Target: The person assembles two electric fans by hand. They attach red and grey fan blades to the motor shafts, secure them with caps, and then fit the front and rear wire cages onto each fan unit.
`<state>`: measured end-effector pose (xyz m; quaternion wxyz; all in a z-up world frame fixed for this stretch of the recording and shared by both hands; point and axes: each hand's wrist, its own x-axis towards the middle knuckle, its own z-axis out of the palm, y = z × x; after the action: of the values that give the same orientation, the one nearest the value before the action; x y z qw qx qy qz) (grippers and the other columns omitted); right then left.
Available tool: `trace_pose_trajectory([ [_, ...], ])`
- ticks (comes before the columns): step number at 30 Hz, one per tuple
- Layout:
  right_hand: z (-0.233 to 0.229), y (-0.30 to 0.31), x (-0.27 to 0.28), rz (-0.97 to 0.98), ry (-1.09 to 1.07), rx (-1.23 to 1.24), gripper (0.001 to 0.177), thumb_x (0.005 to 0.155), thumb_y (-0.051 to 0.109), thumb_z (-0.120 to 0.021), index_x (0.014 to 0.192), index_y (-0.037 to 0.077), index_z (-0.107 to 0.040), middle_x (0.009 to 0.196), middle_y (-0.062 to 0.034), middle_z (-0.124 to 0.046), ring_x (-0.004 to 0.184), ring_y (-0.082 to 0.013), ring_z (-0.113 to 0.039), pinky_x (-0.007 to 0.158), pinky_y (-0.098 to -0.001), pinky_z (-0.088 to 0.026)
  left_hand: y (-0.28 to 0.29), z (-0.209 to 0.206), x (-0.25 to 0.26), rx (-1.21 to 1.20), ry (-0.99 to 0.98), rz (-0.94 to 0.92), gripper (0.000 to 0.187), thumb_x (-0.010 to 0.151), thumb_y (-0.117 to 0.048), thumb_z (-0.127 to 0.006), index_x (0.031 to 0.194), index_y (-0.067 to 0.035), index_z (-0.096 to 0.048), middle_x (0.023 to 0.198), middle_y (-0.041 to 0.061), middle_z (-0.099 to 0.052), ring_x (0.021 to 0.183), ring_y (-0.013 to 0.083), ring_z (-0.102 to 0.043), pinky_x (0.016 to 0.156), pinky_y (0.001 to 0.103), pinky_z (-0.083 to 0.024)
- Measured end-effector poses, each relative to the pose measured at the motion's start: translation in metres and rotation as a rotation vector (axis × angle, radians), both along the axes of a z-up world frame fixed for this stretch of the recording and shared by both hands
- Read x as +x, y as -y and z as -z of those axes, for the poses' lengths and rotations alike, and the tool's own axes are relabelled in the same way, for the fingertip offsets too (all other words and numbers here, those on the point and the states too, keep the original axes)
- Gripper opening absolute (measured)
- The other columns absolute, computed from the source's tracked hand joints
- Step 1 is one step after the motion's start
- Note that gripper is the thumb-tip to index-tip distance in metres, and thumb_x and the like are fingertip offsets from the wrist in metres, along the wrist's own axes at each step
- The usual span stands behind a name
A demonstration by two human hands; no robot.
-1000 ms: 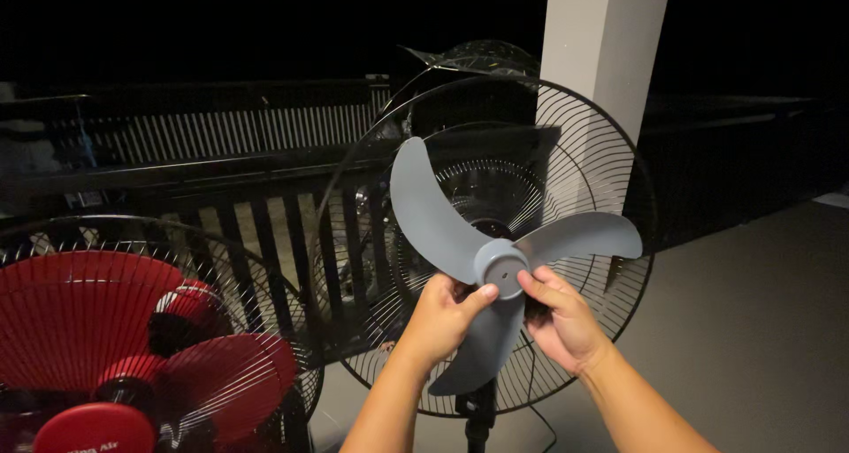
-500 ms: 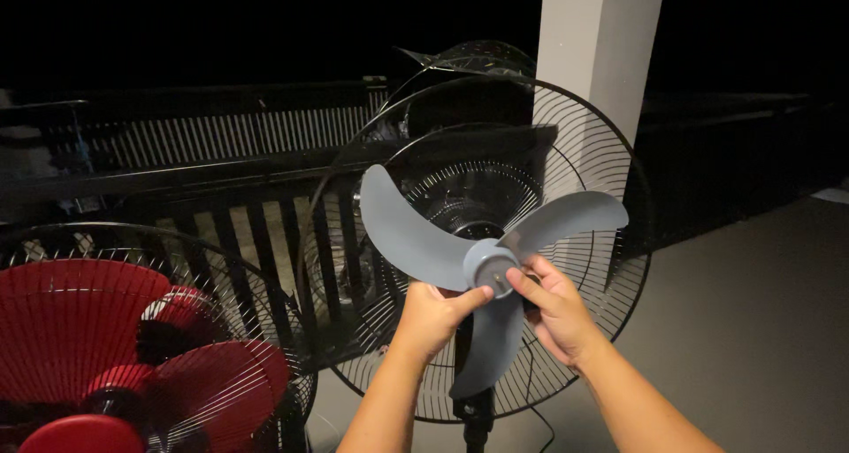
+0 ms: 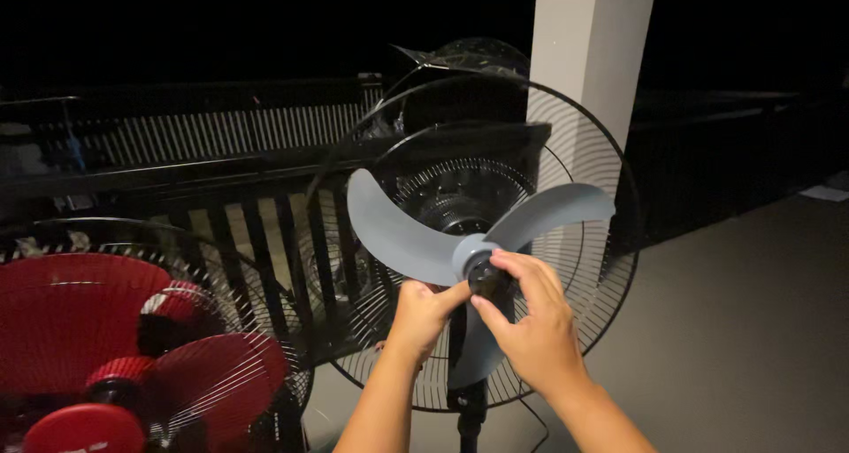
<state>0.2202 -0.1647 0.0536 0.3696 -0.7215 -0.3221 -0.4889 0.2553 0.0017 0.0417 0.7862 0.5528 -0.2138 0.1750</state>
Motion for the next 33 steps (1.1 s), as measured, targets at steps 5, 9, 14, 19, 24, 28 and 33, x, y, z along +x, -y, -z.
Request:
trace_pose_trajectory([
  [5,-0.014,-0.012,-0.016,-0.038,-0.116,0.092,0.051,0.072,0.008,-0.087,0.119,0.006,-0.068,0.113,-0.0095,-0.064,0.095,-0.0189,-0.069,0.081,-0.0305,-0.059,-0.007,0.008,0.002,-0.190,-0.003,0.205,0.036,0.086,-0.015,-0.072,0.118,0.001,-0.067,0.114,0.007,-0.072,0.106,0.0152,-0.068,0.097,0.030,-0.053],
  [9,-0.012,-0.012,-0.015,-0.038,-0.088,0.150,0.051,0.073,0.007,-0.084,0.120,0.005,-0.065,0.113,-0.0088,-0.066,0.095,-0.0187,-0.071,0.081,-0.0293,-0.059,-0.001,0.015,0.014,-0.152,-0.031,0.120,0.036,0.092,-0.024,-0.069,0.118,0.002,-0.068,0.112,0.006,-0.072,0.102,0.0134,-0.067,0.092,0.029,-0.052],
  [14,-0.012,-0.011,-0.012,0.042,-0.010,0.076,0.048,0.071,0.004,-0.084,0.116,0.007,-0.067,0.116,-0.0086,-0.067,0.101,-0.0232,-0.069,0.084,-0.0327,-0.059,-0.001,0.024,0.022,-0.075,-0.044,0.009,0.035,0.096,-0.026,-0.069,0.109,0.006,-0.072,0.100,0.005,-0.072,0.087,0.0106,-0.061,0.080,0.027,-0.049],
  [19,-0.017,-0.006,-0.011,0.068,0.099,-0.050,0.050,0.069,0.004,-0.083,0.117,0.006,-0.067,0.113,-0.0086,-0.067,0.101,-0.0269,-0.066,0.086,-0.0363,-0.056,0.001,0.026,0.023,-0.126,-0.059,0.053,0.033,0.094,-0.027,-0.070,0.108,0.004,-0.072,0.099,0.003,-0.072,0.086,0.0088,-0.062,0.079,0.026,-0.050],
  [24,-0.020,-0.010,-0.006,0.080,-0.103,0.057,0.049,0.071,0.025,-0.089,0.111,0.003,-0.070,0.096,-0.0068,-0.067,0.071,-0.0155,-0.067,0.064,-0.0285,-0.060,0.000,0.023,0.018,-0.073,-0.076,-0.008,0.034,0.093,-0.029,-0.070,0.106,0.002,-0.073,0.098,0.002,-0.072,0.086,0.0075,-0.063,0.079,0.025,-0.050],
  [28,-0.021,-0.009,-0.001,0.215,-0.174,0.034,0.053,0.071,0.038,-0.090,0.101,-0.001,-0.069,0.085,-0.0064,-0.066,0.061,-0.0146,-0.065,0.057,-0.0289,-0.056,0.002,0.020,0.014,-0.049,-0.094,-0.021,0.036,0.096,-0.030,-0.070,0.103,0.005,-0.074,0.092,0.003,-0.070,0.080,0.0101,-0.059,0.075,0.028,-0.048],
  [33,-0.024,-0.011,-0.001,0.230,-0.137,0.012,0.053,0.070,0.038,-0.090,0.099,-0.001,-0.068,0.086,-0.0076,-0.065,0.061,-0.0160,-0.064,0.057,-0.0295,-0.056,0.000,0.017,0.011,-0.005,-0.125,-0.075,0.035,0.094,-0.031,-0.069,0.102,0.003,-0.074,0.091,0.002,-0.071,0.079,0.0091,-0.061,0.075,0.027,-0.050],
])
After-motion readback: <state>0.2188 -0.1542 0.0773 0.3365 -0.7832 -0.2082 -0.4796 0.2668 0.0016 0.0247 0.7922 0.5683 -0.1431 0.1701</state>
